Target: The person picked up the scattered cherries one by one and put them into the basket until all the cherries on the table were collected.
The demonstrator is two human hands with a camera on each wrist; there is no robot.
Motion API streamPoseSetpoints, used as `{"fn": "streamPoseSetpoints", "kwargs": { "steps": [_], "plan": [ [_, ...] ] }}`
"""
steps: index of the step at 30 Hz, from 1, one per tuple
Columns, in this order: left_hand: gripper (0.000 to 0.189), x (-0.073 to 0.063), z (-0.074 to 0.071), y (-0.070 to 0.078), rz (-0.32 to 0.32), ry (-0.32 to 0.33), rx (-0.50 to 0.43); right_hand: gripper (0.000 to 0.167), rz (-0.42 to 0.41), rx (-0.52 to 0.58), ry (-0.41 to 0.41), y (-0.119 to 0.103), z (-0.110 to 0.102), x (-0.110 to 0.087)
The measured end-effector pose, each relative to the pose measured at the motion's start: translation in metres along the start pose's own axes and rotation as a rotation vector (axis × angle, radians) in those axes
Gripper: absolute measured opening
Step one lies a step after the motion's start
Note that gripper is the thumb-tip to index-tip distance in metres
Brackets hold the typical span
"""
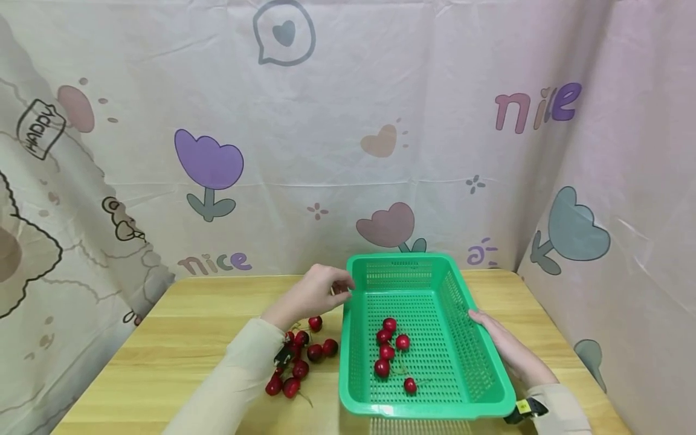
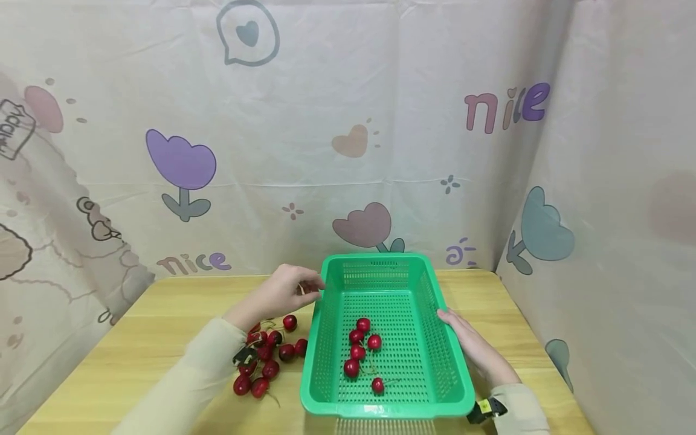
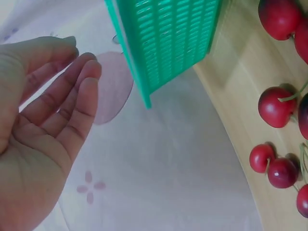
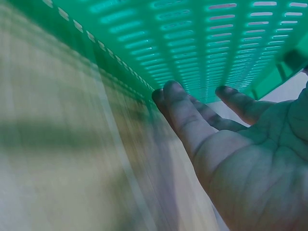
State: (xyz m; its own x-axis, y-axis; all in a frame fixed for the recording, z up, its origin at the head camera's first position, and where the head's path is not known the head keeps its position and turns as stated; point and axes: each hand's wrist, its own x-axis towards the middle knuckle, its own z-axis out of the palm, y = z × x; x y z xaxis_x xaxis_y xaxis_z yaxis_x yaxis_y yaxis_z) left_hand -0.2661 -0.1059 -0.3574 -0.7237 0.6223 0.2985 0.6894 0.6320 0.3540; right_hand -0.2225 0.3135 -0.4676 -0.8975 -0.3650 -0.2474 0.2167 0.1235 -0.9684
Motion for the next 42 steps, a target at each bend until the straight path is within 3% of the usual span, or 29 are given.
{"fn": "streamPoseSetpoints", "kwargs": {
  "steps": [7,18,26,35,42],
  "plan": [
    [0.006,-0.027,-0.008,-0.012,-0.017,0.039,-0.004,0.086,-0.011,-0.019,-0.007,0.000,-0.001,0.000],
    [0.006,-0.065,-0.012,-0.028,-0.175,-0.009,0.001,0.086,-0.017,-0.011,-0.022,-0.001,-0.001,0.000],
    [0.011,-0.086,0.006,-0.039,-0.245,-0.018,0.090,0.086,-0.019,-0.026,-0.016,-0.001,-0.001,0.000],
    [0.021,-0.104,0.026,-0.044,-0.375,-0.034,0.208,0.086,-0.019,0.000,-0.034,-0.001,0.000,0.000],
    [0.026,-0.109,0.032,-0.042,-0.379,-0.025,0.249,0.087,-0.001,0.010,-0.028,-0.002,0.001,0.000]
  ]
}}
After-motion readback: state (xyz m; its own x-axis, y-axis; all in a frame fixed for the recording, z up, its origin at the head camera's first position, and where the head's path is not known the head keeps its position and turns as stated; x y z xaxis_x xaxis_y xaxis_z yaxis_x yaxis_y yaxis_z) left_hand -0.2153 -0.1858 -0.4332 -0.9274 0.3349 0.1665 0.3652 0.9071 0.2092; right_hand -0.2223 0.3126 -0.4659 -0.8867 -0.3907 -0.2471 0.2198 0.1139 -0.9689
